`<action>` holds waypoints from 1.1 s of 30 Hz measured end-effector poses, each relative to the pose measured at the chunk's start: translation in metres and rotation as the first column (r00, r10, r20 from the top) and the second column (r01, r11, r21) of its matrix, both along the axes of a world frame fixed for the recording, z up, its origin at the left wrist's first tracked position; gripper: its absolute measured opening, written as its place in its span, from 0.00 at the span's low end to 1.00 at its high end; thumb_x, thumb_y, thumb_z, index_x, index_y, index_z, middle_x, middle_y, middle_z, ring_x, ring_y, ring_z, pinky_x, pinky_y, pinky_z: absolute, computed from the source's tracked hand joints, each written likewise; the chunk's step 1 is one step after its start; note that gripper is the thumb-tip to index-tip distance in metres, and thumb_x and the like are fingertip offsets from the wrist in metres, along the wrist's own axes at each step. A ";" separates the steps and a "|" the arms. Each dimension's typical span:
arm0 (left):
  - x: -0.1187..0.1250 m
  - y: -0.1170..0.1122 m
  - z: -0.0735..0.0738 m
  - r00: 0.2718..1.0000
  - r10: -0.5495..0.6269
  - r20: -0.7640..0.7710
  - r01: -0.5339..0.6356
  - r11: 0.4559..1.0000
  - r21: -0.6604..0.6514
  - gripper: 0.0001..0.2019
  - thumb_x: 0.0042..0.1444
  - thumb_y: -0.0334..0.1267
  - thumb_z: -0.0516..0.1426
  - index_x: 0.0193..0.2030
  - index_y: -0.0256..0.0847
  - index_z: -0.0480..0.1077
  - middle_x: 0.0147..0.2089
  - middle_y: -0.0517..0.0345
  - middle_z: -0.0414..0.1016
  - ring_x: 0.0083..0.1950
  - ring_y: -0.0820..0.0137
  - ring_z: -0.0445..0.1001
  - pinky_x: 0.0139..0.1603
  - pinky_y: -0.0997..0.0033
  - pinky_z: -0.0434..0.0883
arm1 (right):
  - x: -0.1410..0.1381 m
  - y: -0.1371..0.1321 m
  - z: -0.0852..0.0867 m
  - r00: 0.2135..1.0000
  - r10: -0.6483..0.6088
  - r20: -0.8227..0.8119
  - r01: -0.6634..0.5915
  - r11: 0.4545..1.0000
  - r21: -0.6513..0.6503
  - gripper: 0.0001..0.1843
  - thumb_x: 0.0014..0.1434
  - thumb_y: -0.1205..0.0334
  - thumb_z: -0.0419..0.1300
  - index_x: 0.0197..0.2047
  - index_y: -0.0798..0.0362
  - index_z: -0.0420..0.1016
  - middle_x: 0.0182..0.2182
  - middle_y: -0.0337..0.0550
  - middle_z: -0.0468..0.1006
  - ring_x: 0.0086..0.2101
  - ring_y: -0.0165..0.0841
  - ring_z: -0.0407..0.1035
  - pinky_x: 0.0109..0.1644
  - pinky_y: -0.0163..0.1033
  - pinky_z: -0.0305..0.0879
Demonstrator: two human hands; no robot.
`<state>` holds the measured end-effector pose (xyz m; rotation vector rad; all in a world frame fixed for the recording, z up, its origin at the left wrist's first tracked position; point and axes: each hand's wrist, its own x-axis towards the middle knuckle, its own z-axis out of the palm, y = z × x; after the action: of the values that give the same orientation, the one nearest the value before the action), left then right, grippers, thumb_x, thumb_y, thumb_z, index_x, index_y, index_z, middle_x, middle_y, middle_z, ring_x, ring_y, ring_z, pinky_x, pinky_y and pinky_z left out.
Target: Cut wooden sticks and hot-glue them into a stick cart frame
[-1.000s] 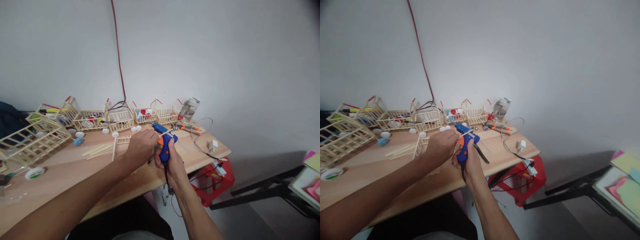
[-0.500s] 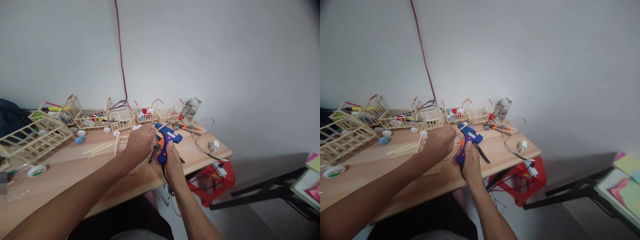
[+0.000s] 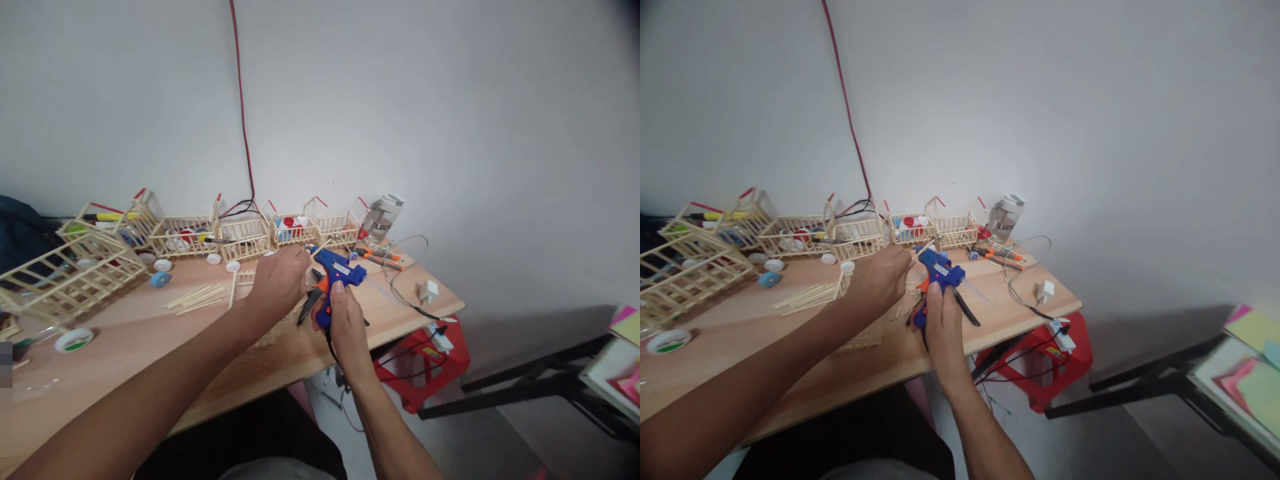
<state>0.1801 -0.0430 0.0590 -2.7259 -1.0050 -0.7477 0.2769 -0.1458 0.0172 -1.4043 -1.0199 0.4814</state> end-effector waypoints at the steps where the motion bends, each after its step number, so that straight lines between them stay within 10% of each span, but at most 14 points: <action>1: 0.000 0.001 0.001 1.000 0.002 -0.005 -0.002 1.000 -0.003 0.12 0.64 0.32 0.48 0.36 0.38 0.72 0.37 0.48 0.75 0.39 0.60 0.74 0.31 0.66 0.62 | 0.000 0.000 0.000 1.000 -0.001 0.010 0.001 1.000 -0.006 0.29 0.67 0.39 0.43 0.25 0.49 0.65 0.18 0.37 0.69 0.22 0.30 0.62 0.33 0.38 0.58; 16: -0.003 -0.001 0.008 0.992 0.116 0.040 -0.117 0.993 0.025 0.13 0.66 0.34 0.47 0.37 0.38 0.72 0.37 0.49 0.75 0.39 0.61 0.74 0.32 0.66 0.62 | 0.001 0.009 -0.003 0.899 0.026 -0.438 -0.009 0.999 0.040 0.32 0.59 0.29 0.47 0.28 0.52 0.66 0.16 0.35 0.68 0.15 0.26 0.56 0.18 0.32 0.49; 33: 0.010 -0.013 -0.006 0.999 0.033 0.009 -0.033 0.999 -0.029 0.10 0.61 0.29 0.49 0.36 0.37 0.72 0.36 0.48 0.74 0.42 0.60 0.74 0.35 0.67 0.66 | 0.000 0.004 -0.008 0.977 0.036 -0.212 -0.024 0.998 0.060 0.30 0.64 0.34 0.43 0.27 0.50 0.65 0.19 0.39 0.71 0.23 0.31 0.66 0.25 0.36 0.58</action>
<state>0.1904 -0.0563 0.0531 -2.7256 -1.0679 -0.7472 0.2770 -0.1417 0.0092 -1.2585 -0.8753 0.6066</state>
